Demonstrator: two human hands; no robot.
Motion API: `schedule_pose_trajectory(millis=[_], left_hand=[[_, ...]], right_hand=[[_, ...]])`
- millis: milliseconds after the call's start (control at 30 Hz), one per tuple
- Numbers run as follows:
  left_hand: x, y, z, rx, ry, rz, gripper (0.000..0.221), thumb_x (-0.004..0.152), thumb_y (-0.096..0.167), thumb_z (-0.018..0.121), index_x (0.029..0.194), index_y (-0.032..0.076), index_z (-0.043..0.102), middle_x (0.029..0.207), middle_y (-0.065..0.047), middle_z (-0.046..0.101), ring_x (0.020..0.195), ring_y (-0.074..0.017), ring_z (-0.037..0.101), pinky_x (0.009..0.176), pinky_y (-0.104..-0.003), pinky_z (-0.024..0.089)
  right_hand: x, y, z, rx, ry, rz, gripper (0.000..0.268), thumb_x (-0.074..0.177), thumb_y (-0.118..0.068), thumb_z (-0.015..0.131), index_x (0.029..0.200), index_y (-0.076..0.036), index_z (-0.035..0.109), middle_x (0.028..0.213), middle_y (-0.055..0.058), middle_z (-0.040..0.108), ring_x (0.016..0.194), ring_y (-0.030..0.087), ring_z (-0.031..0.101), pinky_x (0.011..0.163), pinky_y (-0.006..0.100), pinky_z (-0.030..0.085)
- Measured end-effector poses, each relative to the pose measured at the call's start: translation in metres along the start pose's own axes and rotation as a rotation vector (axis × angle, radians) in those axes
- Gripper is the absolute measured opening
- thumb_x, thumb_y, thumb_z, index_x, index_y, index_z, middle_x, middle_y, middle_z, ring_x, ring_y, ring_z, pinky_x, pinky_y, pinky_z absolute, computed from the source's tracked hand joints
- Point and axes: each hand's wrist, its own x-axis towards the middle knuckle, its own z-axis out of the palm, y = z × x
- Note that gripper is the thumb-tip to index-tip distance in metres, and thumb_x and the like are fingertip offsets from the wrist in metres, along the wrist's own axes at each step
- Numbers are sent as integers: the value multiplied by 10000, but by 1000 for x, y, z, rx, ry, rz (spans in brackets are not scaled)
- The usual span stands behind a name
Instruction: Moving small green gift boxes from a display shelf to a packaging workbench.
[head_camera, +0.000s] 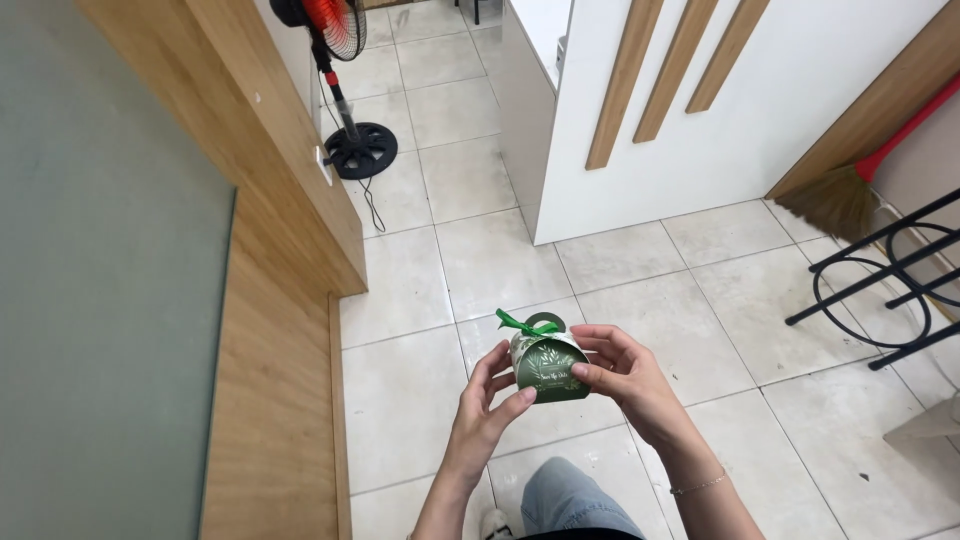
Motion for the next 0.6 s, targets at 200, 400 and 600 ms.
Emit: schedule_pose_trajectory(millis=[200, 400, 600], left_hand=[[96, 13, -24, -9, 19, -75, 875, 750, 400, 786, 1450, -35, 493, 1374, -200, 640, 1292, -250, 615, 1048, -400, 526], [223, 32, -54, 46, 79, 17, 775, 752, 348, 785, 1370, -77, 592, 1226, -217, 738, 1183, -270, 695, 1033, -384, 531], [354, 68, -58, 11, 126, 74, 761, 724, 335, 792, 1324, -90, 597, 1166, -208, 735, 1119, -252, 697, 950, -379, 577]], right_hand=[[97, -11, -10, 46, -17, -3, 485, 823, -156, 770, 1262, -1, 633, 1164, 147, 736, 1020, 212, 708, 837, 380, 601], [239, -45, -26, -15, -154, -12, 495, 829, -205, 787, 1262, -13, 644, 1135, 125, 745, 1019, 200, 695, 849, 364, 581], [375, -110, -45, -65, -234, -51, 528, 804, -241, 806, 1262, -34, 645, 1102, 87, 740, 1009, 183, 687, 860, 348, 569]])
